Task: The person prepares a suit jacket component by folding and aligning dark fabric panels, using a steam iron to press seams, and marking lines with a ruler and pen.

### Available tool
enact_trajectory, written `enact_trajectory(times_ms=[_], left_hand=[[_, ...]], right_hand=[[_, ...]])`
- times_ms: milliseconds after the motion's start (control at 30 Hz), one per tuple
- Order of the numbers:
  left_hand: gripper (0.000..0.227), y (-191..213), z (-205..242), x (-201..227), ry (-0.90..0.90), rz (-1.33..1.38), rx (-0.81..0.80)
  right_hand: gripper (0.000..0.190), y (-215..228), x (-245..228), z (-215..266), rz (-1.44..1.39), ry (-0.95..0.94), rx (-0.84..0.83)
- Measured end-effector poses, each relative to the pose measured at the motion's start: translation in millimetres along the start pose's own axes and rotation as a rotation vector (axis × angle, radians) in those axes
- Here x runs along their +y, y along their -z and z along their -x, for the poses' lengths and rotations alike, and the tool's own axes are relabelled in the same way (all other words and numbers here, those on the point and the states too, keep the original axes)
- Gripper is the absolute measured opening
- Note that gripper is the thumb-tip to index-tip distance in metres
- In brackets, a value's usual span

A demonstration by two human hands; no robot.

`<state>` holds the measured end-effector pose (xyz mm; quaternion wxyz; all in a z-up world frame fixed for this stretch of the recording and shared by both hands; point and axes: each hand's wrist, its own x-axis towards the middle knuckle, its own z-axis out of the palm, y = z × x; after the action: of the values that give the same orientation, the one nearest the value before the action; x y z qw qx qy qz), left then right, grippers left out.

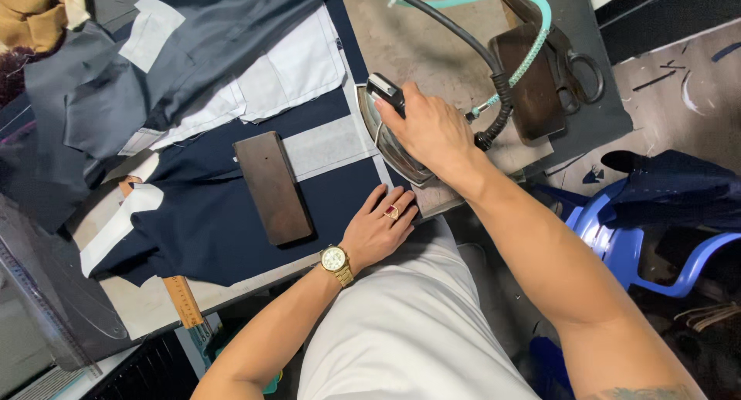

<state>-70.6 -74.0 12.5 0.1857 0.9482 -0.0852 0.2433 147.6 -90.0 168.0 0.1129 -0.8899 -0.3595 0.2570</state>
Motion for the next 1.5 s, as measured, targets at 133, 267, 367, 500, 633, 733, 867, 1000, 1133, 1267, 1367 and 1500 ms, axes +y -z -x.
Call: enact_trajectory(times_ms=[133,267,367,500,633,733,867,1000,1133,1267,1367,1500], left_hand=[[0.034,-2,15,6,-0.005,-0.022,-0.022],[0.033,2,18,9,-0.019,-0.005,-0.002],[0.029,8,22,13,-0.015,0.025,-0.008],[0.027,15,29,12,0.008,0.062,0.009],[0.027,34,31,4,0.094,0.071,0.082],[0.027,46,33,-6,0.156,0.081,0.154],[0.026,57,37,-17,0.240,0.070,0.178],[0.029,67,42,-29,0.287,0.040,0.175],[0.031,75,44,-41,0.309,-0.053,0.161],[0.018,91,24,-21,0.228,0.001,0.021],[0.023,75,26,-12,0.203,0.016,-0.015],[0.021,85,23,-12,0.271,0.018,0.003]], right_hand=[[0.067,-12,-3,1,-0.036,-0.035,0.082],[0.066,-29,2,4,-0.027,-0.062,0.145],[0.076,-38,1,15,-0.004,-0.109,0.131],[0.075,-38,-4,42,-0.012,-0.097,0.147],[0.076,-47,-1,68,0.055,-0.123,0.117],[0.073,-55,4,85,0.102,-0.125,0.121],[0.069,-57,6,93,0.117,-0.163,0.120],[0.065,-45,-2,87,0.032,-0.156,0.144],[0.065,-40,-4,64,0.033,-0.099,0.222],[0.060,-35,-6,28,0.117,-0.095,0.137],[0.062,-37,-3,12,0.121,-0.067,0.189],[0.061,-34,-4,8,0.131,-0.054,0.189]])
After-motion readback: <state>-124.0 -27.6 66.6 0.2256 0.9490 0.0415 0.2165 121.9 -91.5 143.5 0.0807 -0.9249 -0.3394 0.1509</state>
